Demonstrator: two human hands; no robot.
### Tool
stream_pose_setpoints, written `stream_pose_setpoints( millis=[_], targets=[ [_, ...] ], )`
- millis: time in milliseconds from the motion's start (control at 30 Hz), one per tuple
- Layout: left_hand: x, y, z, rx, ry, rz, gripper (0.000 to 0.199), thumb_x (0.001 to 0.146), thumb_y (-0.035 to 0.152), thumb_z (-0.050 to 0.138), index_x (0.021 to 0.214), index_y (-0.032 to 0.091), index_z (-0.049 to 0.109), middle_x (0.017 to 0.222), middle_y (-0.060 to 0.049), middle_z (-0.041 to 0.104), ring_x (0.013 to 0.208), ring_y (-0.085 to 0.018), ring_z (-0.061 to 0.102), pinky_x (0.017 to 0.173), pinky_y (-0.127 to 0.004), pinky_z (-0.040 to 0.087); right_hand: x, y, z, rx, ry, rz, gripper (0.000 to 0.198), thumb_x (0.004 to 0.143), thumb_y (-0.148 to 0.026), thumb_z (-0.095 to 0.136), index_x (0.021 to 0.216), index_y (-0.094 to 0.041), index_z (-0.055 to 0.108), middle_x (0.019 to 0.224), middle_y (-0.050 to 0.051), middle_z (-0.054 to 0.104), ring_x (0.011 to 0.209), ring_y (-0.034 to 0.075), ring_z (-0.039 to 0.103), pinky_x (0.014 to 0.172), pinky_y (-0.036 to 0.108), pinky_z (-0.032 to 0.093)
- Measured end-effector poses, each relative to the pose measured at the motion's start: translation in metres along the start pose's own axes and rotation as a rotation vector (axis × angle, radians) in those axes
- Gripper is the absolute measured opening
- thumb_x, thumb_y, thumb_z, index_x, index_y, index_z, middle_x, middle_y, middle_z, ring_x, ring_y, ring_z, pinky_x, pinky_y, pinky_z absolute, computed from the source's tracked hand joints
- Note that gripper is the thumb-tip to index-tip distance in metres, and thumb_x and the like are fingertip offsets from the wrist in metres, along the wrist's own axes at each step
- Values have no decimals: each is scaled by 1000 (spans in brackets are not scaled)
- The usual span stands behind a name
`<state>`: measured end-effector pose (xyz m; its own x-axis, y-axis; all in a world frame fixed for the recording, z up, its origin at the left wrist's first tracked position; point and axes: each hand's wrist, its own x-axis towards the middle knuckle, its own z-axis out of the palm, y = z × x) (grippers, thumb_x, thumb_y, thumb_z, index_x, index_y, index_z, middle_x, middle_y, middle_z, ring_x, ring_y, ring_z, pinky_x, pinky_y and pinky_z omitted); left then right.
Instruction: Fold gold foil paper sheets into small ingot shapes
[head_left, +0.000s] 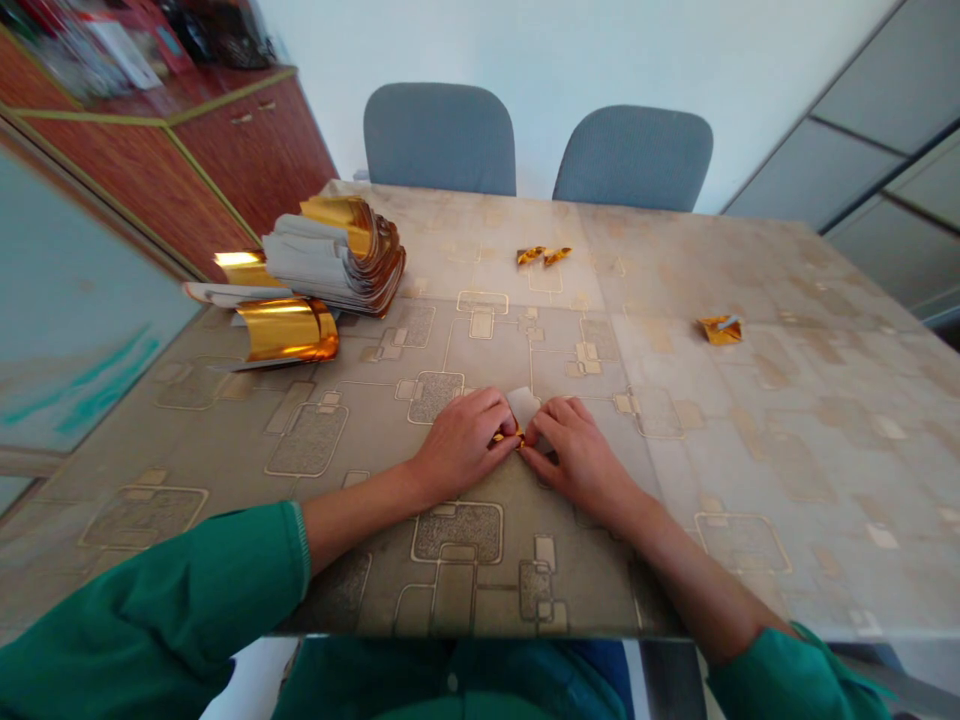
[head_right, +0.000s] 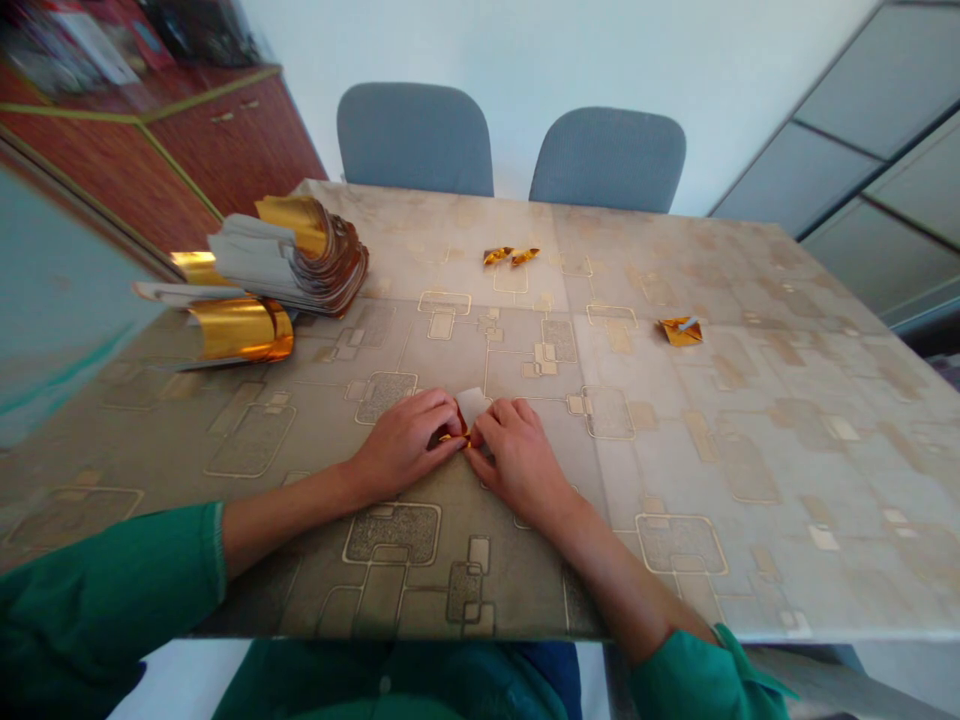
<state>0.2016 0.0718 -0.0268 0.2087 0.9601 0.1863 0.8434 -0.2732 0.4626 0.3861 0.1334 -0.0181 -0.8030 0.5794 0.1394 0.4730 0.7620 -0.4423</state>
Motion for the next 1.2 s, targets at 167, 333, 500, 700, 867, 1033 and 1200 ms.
stream_pose_setpoints(
  millis=[167,333,500,700,867,1033,1200],
  targets=[
    [0,1,1,-4,2,-12,9,89,21,61,82,17,56,89,-2,57,84,-18,54,73,-30,40,0,1,1,-23,-27,13,7,90,-22,60,84,-19,58,92,8,58,91,24,48,82,38,42],
    [1,0,1,-21,-7,-23,10,89,21,61,81,18,54,88,-1,56,84,-18,53,73,-30,39,0,2,5,-59,-36,16,6,88,-21,60,84,-20,57,94,8,57,91,25,48,83,40,42],
    [1,-2,0,-107,6,-70,12,89,24,63,84,18,53,88,-1,55,82,-18,52,71,-29,39,-1,6,5,-27,-52,33,4,88,-22,63,87,-21,59,96,7,57,92,25,48,82,39,42],
    [-1,-9,-4,-195,11,-36,12,88,23,65,82,18,56,92,-1,56,87,-18,54,75,-29,41,-1,12,4,27,-56,12,3,88,-22,63,88,-22,60,97,5,57,93,23,49,84,38,41],
    [-5,-16,-7,-174,31,-30,11,86,22,69,83,18,59,98,-2,58,93,-19,55,80,-31,43,-1,17,0,60,-93,-21,4,88,-18,63,86,-21,60,98,5,57,95,21,49,85,35,40],
    [-9,-14,-6,147,82,186,9,94,26,60,92,21,68,100,-4,61,94,-19,54,80,-32,41,0,21,-2,65,-95,-53,6,85,-16,67,84,-21,63,94,3,58,92,19,51,82,32,38],
    [-18,-4,-2,446,75,441,24,102,21,43,102,18,67,91,-6,65,87,-19,55,75,-32,42,0,18,-2,75,-33,-52,9,82,-16,70,79,-20,63,88,2,59,86,17,51,79,31,37]
  ],
)
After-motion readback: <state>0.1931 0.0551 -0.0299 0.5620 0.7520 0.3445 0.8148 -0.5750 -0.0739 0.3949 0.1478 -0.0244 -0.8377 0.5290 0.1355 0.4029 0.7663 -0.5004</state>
